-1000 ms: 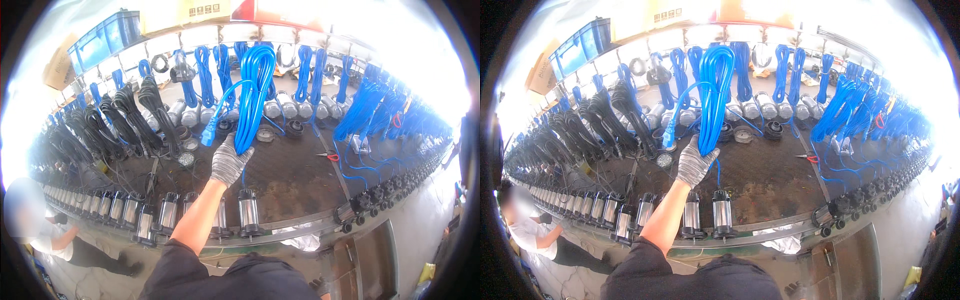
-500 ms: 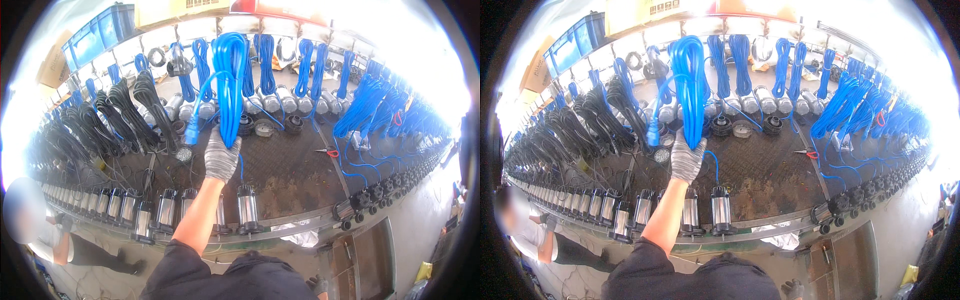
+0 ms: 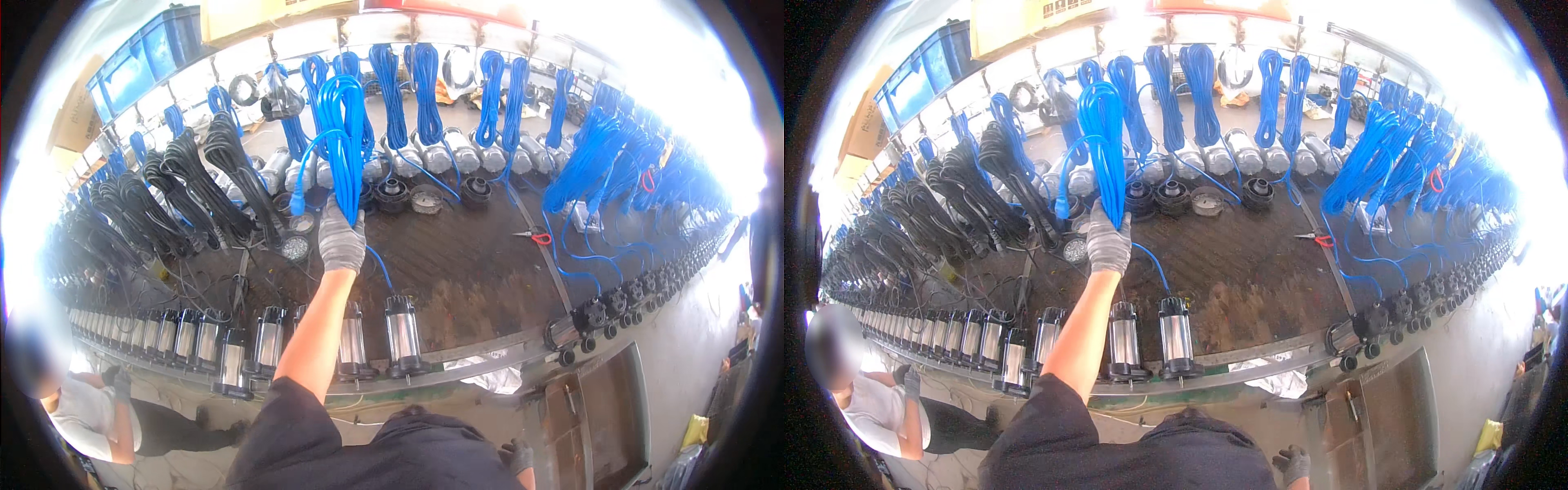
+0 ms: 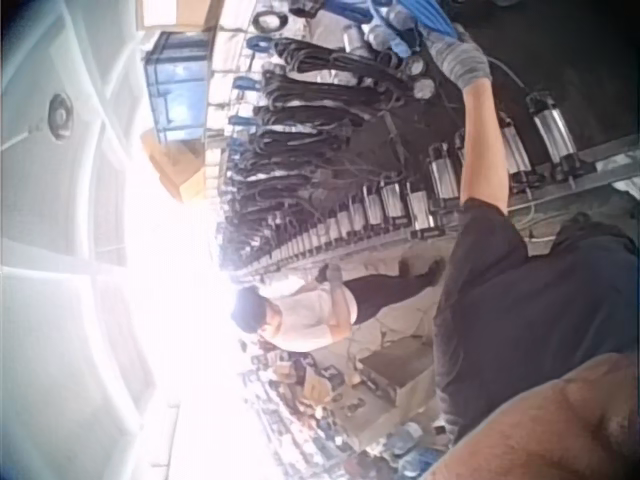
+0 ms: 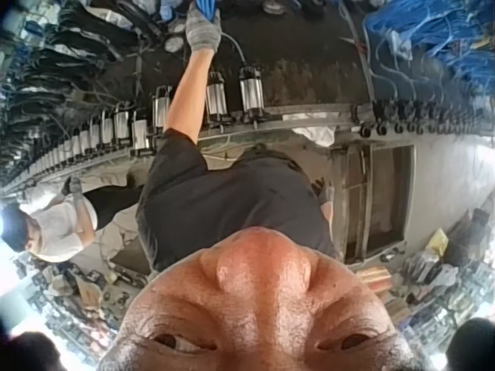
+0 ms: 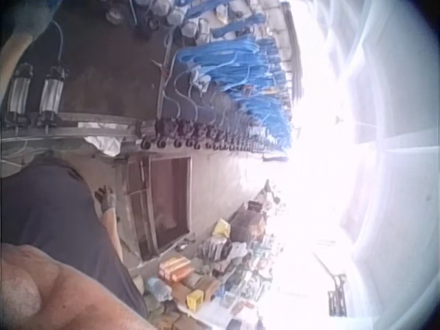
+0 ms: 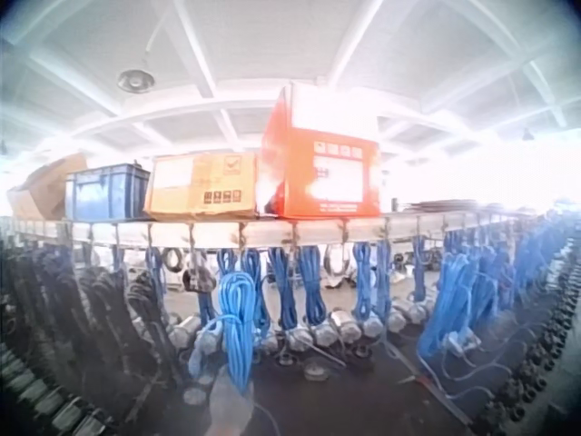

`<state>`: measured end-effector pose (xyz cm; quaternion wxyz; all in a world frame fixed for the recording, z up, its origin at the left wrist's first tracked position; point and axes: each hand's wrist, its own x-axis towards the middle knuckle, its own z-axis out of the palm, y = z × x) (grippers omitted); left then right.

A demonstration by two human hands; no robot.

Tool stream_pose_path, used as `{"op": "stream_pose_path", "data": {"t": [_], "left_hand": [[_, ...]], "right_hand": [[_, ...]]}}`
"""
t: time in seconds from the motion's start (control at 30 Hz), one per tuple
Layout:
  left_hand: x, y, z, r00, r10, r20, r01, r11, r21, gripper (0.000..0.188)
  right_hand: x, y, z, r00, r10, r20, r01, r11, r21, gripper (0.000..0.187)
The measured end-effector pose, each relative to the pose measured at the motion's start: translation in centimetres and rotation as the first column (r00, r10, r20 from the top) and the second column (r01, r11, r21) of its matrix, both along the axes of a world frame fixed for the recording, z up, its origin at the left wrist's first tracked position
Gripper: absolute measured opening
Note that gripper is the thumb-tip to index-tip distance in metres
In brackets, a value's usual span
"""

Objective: Submerging a motorized pump component into water to check for leaks or performance, then organizing wiring.

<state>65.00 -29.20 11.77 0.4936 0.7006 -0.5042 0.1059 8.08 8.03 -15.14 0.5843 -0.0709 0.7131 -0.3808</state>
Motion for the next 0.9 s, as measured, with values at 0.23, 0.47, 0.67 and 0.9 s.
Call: {"op": "stream_pose_path", "data": {"t": [0.23, 0.47, 0.67, 0.9], "left_hand": [[0.8, -4.2, -1.6, 0.995, 0.014, 0.096, -0.021, 0.997, 0.069, 0.109], [1.6, -5.5, -1.7, 0.99, -0.087, -0.108, 0.082, 0.995, -0.05, 0.092], [-3.0, -4.6, -6.9, 0.94, -0.139, -0.313, 0.132, 0.99, -0.042, 0.075], [-18.3, 3.7, -11.4, 0.912, -0.406, 0.058, 0.404, 0.914, 0.039, 0.027]], "right_hand": [[-0.4, 3.3, -0.3, 0.997, -0.076, -0.035, 0.075, 0.997, -0.01, 0.034], [-2.9, 13.4, -2.9, 0.978, -0.171, -0.118, 0.184, 0.977, 0.109, 0.029], [-6.6, 37.8, -21.0, 0.983, 0.136, -0.123, -0.167, 0.939, -0.302, 0.021], [-6.4, 28.4, -9.1, 0.99, 0.136, 0.046, -0.143, 0.91, 0.39, 0.024]]}}
